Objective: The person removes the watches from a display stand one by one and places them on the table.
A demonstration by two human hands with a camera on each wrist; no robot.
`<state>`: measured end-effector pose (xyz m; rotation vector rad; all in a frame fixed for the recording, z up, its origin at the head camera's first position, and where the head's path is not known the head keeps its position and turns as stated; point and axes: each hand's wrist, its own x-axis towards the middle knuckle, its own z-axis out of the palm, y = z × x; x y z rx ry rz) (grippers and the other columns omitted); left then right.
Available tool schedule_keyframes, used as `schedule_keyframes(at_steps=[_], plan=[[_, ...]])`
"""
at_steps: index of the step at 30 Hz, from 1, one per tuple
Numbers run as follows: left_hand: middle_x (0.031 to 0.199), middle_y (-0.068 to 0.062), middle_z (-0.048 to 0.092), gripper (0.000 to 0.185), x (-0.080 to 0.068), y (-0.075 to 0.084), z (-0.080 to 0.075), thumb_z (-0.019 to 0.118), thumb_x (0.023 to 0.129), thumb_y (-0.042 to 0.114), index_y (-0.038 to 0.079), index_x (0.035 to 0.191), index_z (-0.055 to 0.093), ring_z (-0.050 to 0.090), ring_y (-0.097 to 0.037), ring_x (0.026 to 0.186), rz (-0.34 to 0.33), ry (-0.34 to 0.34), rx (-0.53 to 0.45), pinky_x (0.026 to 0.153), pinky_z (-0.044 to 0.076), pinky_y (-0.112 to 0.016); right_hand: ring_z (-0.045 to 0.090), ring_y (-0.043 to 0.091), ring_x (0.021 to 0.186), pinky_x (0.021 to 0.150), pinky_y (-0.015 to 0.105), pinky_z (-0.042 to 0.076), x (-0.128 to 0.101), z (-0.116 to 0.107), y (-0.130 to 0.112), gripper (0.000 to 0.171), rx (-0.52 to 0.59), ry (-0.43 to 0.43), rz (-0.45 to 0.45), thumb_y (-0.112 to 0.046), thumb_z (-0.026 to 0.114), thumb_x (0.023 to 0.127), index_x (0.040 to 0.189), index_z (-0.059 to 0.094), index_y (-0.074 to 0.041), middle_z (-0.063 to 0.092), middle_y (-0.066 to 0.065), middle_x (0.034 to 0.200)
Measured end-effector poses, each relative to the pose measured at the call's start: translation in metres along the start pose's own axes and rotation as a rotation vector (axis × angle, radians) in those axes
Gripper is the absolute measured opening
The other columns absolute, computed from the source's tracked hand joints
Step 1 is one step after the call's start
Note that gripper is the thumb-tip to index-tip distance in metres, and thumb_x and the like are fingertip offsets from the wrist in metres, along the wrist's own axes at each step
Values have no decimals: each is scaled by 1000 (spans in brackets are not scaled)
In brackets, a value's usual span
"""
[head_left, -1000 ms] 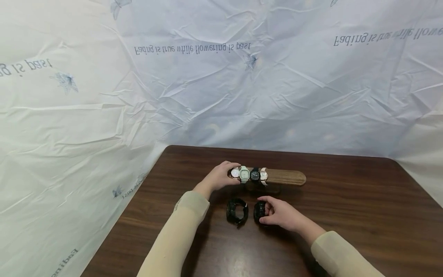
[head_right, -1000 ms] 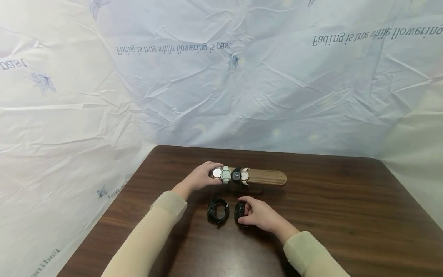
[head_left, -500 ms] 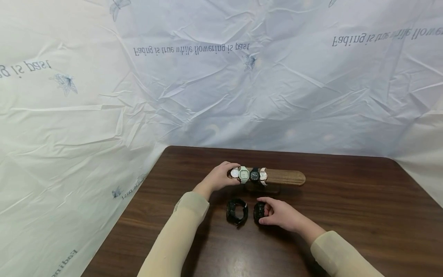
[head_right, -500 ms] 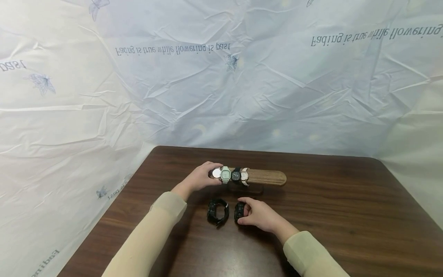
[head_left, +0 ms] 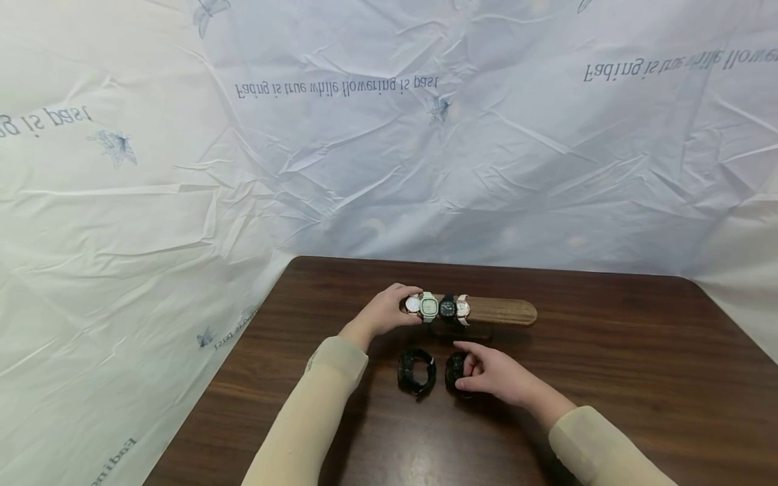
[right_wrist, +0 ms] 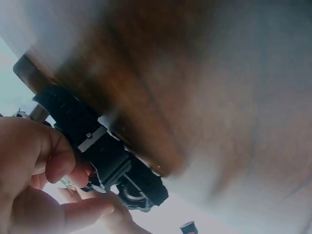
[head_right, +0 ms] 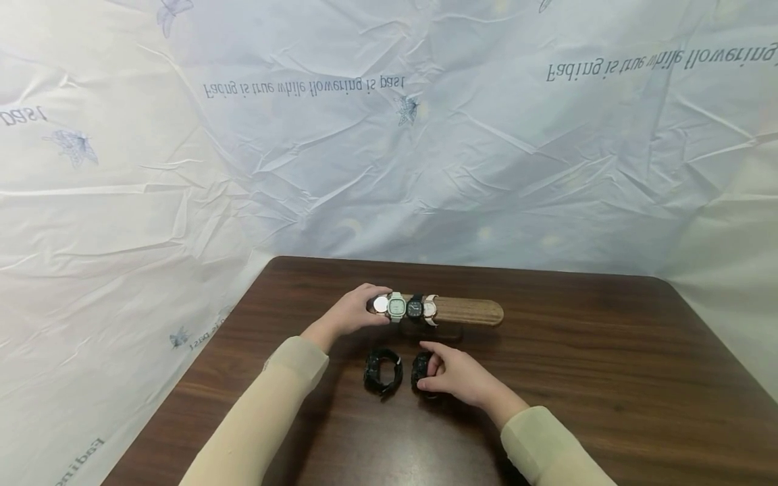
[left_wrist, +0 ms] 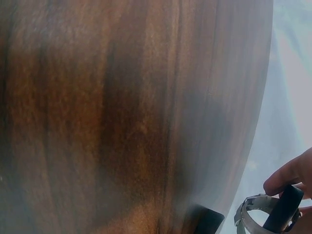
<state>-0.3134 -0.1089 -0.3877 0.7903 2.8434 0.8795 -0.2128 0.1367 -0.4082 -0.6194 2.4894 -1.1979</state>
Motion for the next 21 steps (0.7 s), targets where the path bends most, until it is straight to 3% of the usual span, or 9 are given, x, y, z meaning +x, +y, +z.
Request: schedule_keyframes(at_steps=[8,14,21], plan=[[121,2,41,60,0,-1,0,66,73,40,29,127,42,46,-11,96,10,2,4,78,41,-32,51,16,67,58,29,43,-2,-23,-5,71,28,96,7,-31,65,77,135,29,-10,53,2,86],[121,2,41,60,1,1,0,66,74,40,29,127,42,46,-11,96,17,1,6,78,41,-32,51,18,71,60,32,42,-6,-37,-7,72,-8,142,37,-44,63,75,134,32,-17,53,0,88],[121,2,41,60,0,2,0,66,73,40,29,128,42,47,-10,95,2,-1,3,77,41,-31,50,19,77,63,33,41,-8,-47,-4,67,-31,185,27,-38,62,78,134,32,-15,51,2,93]])
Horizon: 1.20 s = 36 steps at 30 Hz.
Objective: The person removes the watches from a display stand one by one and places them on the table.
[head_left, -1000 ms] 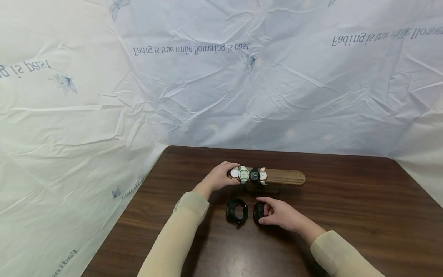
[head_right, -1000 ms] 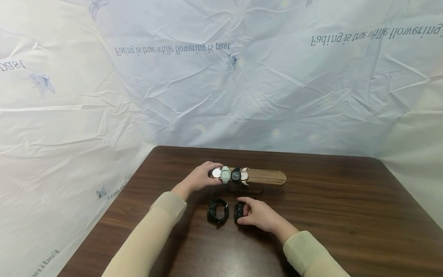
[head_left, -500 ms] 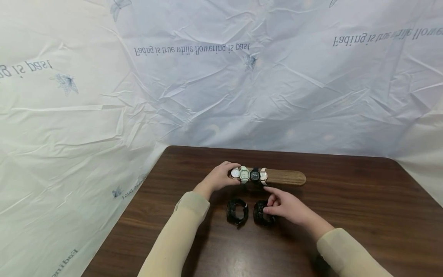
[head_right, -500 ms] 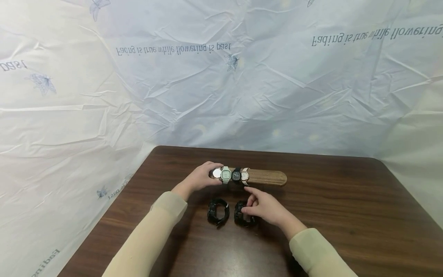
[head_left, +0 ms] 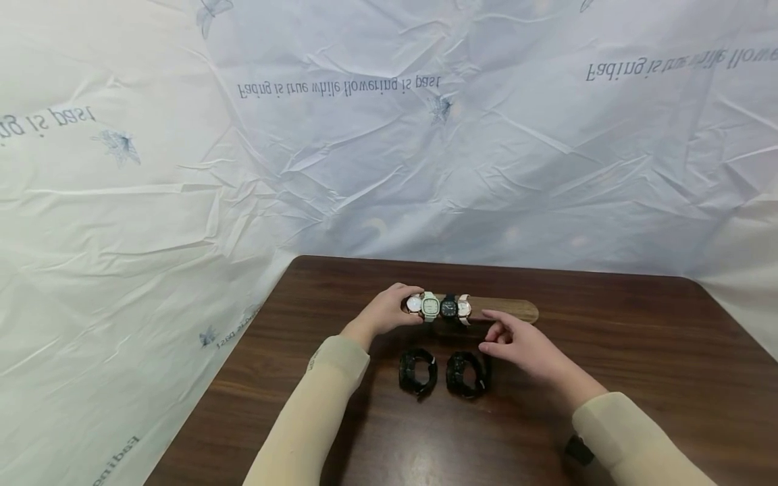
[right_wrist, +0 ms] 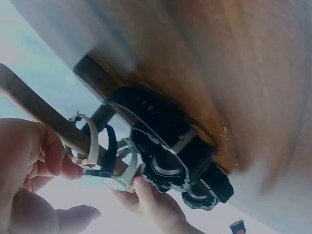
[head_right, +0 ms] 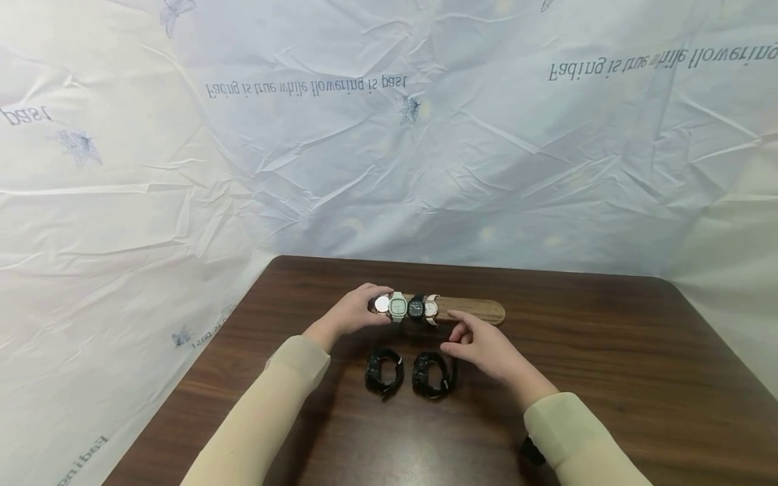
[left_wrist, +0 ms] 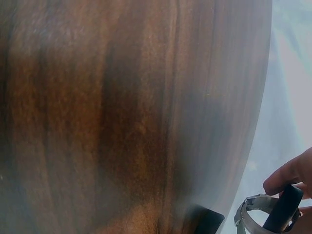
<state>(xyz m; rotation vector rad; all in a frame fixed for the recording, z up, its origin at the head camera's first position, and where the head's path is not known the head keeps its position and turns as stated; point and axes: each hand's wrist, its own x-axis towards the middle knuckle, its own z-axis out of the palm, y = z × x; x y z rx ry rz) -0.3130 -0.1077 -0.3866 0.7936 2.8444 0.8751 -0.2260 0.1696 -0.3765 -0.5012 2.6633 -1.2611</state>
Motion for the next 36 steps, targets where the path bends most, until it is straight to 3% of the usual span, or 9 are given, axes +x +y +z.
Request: schedule_keyframes(at_steps=[12,23,36], plan=[[121,2,41,60,0,-2,0,66,73,40,30,127,42,47,-11,96,6,5,5,78,41,-31,47,19,81,62,33,39,4,-16,4,71,-70,82,-20,-52,56,76,133,34,-17,50,1,100],[121,2,41,60,0,0,0,66,74,40,29,128,42,47,-11,95,7,4,0,77,41,-31,46,17,81,62,32,39,12,-19,5,68,-117,118,-39,-50,57,77,134,33,-21,49,1,102],[121,2,41,60,0,1,-1,65,74,39,28,128,41,47,-11,95,2,0,28,77,41,-32,45,19,78,60,33,39,24,-20,1,65,-123,95,-58,-44,60,77,133,34,-22,47,3,98]])
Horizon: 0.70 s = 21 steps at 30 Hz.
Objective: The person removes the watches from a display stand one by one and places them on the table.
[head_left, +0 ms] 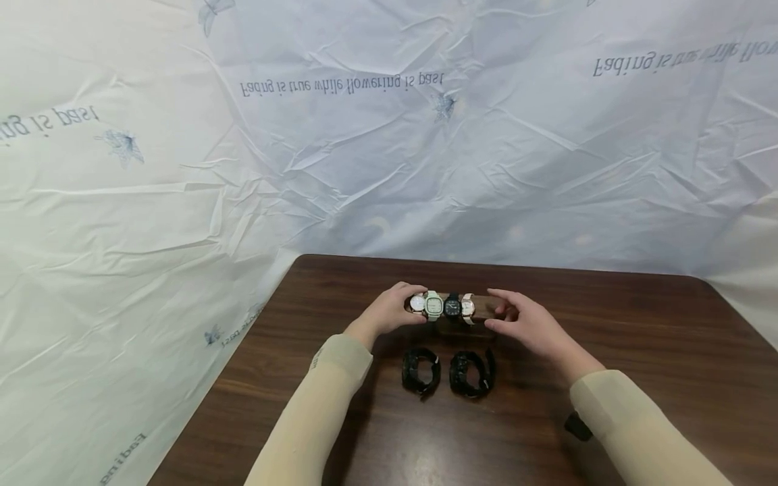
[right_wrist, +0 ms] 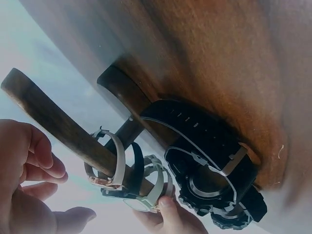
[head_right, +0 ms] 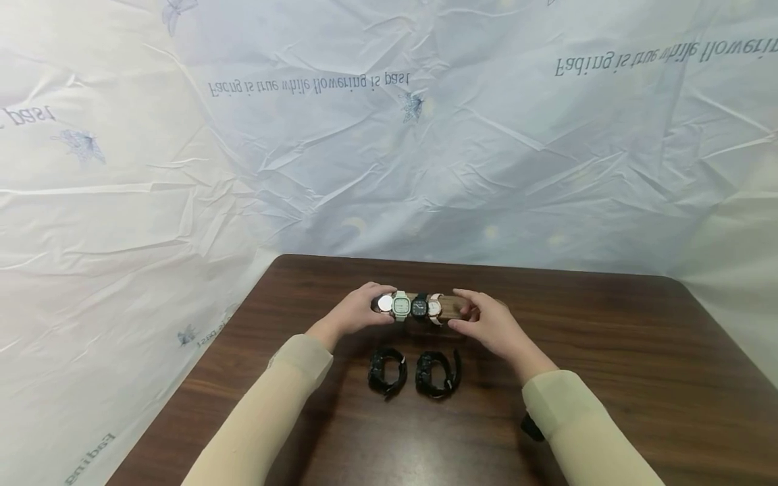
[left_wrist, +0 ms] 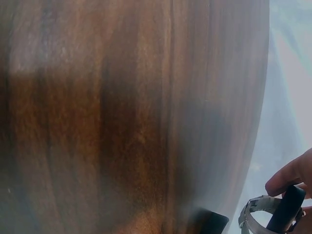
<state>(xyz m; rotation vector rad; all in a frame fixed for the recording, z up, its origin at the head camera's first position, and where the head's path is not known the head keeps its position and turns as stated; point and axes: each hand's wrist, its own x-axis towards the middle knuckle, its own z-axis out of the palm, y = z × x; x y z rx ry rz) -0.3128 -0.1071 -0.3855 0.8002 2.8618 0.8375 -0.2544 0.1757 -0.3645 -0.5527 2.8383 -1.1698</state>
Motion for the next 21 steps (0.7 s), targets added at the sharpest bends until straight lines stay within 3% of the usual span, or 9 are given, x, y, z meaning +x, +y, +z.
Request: schedule_keyframes(at_steps=[9,21], plan=[[121,1,41,60,0,1,-1,66,74,38,27,128,42,47,-13,96,9,-5,-5,78,41,-33,47,16,77,59,31,39,13,3,-2,62,-90,-7,-51,-43,61,77,131,38,-22,47,2,95],[120,1,41,60,1,1,0,66,74,38,26,129,42,47,-12,96,9,-2,11,78,41,-32,42,17,69,55,32,36,25,9,-5,61,-107,-54,-78,-35,63,78,130,40,-15,45,4,87]])
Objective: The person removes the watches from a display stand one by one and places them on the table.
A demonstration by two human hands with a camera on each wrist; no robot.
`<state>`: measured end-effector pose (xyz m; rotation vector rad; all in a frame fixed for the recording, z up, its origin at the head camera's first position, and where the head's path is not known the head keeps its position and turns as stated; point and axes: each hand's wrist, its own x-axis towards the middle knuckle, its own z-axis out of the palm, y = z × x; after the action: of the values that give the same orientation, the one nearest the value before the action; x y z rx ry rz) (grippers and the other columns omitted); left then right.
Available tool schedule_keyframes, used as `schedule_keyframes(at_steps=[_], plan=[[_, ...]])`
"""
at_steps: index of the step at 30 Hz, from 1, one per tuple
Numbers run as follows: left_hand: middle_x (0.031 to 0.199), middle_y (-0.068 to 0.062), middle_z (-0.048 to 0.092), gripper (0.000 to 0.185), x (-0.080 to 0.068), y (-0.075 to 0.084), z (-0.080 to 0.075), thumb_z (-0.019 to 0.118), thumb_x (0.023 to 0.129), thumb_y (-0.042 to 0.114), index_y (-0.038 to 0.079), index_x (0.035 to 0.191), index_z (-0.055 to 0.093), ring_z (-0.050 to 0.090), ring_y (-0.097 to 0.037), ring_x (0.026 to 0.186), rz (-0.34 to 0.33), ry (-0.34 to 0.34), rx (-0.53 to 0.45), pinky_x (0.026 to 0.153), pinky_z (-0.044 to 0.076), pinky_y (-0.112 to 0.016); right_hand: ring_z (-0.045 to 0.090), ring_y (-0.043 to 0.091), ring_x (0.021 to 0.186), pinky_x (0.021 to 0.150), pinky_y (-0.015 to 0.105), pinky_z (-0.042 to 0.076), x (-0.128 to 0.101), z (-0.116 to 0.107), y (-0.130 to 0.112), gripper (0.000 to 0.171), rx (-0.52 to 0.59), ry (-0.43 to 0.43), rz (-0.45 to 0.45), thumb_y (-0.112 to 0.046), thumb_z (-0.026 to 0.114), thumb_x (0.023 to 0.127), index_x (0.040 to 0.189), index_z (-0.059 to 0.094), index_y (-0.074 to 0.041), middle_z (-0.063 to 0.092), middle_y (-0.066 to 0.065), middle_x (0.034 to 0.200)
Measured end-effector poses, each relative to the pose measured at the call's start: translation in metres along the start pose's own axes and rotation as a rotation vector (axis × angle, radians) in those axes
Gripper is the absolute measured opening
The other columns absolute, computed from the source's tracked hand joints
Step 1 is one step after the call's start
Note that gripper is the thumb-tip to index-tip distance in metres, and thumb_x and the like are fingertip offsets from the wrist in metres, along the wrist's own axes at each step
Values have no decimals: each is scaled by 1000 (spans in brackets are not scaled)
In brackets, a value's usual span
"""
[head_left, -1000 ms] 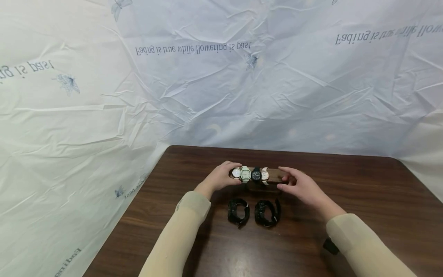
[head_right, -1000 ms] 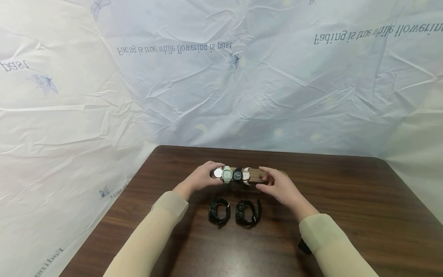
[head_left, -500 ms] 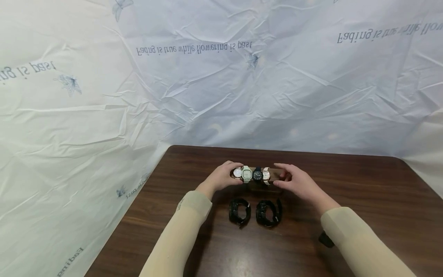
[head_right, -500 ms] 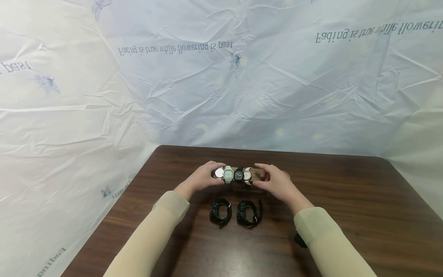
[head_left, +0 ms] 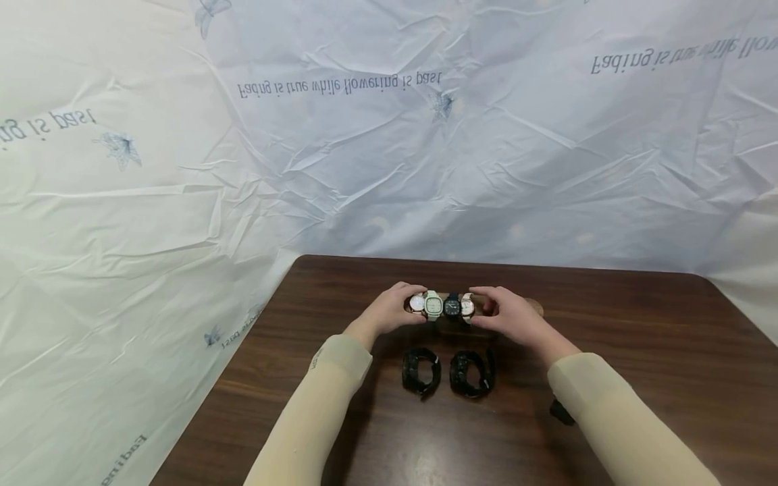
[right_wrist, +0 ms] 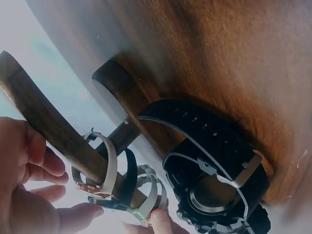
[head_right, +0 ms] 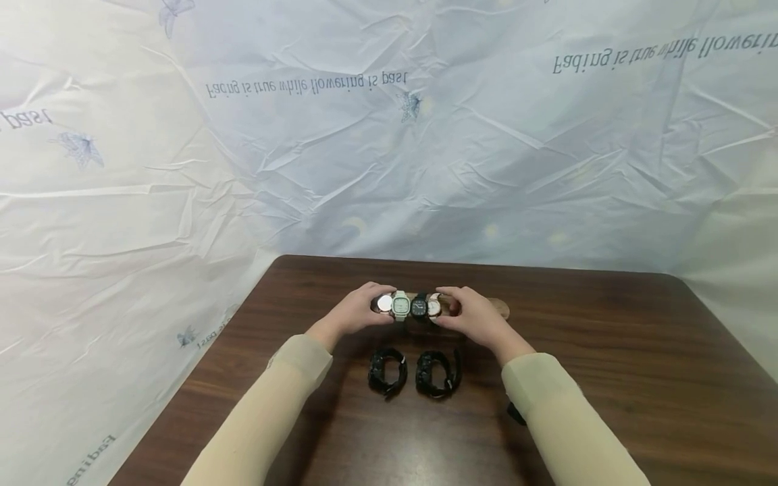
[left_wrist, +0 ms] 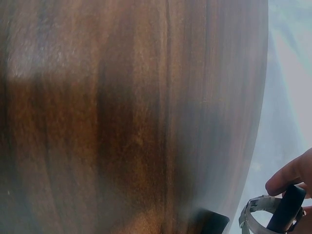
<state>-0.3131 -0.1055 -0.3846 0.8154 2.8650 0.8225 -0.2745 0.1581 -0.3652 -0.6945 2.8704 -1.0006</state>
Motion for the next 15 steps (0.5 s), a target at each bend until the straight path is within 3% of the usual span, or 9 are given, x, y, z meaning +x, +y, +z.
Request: schedule_keyframes(at_steps=[15], plan=[[120,1,41,60,-1,-1,0,65,74,40,28,128,42,47,-12,97,10,2,-17,78,41,-32,40,16,58,47,30,32,8,9,-1,59,-115,-7,67,-43,61,77,128,44,-20,46,0,78]])
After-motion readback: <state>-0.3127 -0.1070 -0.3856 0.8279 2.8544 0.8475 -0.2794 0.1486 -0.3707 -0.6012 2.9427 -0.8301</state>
